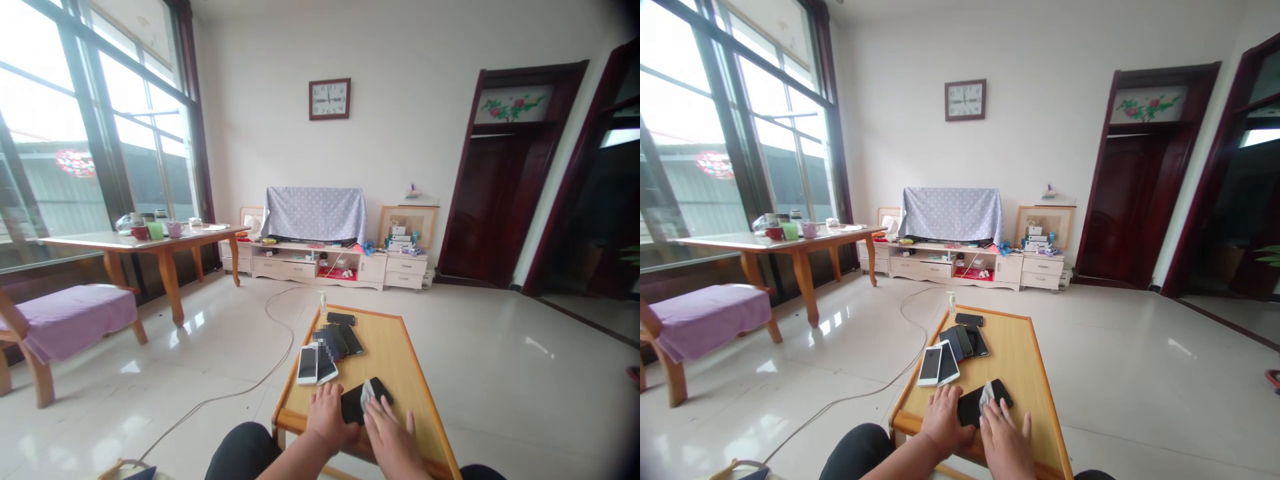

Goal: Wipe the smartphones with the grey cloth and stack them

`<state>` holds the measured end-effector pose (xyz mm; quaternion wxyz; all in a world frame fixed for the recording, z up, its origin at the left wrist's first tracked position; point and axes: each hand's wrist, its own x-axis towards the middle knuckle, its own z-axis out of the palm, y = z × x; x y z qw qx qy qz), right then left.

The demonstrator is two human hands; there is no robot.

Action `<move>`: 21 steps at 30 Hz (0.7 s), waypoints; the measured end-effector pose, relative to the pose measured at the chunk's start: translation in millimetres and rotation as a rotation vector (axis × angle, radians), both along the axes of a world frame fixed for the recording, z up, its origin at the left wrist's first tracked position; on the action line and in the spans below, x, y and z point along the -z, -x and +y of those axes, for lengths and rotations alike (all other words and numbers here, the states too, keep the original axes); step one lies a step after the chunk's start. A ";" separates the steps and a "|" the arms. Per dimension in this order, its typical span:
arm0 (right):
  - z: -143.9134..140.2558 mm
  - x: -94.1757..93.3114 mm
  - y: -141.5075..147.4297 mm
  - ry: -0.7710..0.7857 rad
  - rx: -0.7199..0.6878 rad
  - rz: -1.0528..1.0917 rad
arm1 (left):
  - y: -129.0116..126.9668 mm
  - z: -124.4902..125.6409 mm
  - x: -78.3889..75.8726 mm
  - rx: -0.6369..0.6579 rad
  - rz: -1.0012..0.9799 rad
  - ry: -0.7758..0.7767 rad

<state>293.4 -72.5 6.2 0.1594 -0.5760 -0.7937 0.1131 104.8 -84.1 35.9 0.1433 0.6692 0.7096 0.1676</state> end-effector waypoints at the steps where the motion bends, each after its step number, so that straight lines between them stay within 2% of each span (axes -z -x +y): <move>1: -2.5 4.3 2.7 0.010 -0.017 0.008 | -1.4 2.2 -3.7 -0.006 0.006 0.033; 4: -6.0 15.1 5.9 0.027 -0.018 0.021 | -6.1 10.0 -14.0 -0.015 0.038 0.165; 9: -2.8 28.4 1.9 0.015 -0.038 -0.021 | -11.5 18.3 -18.8 -0.022 0.027 0.205; 16: 21.5 35.2 -17.2 -0.048 0.105 -0.019 | -16.6 15.9 -10.8 -0.023 -0.040 0.157; 21: 42.3 40.5 -35.3 -0.099 0.103 0.041 | -13.6 16.9 -8.5 0.009 -0.096 0.108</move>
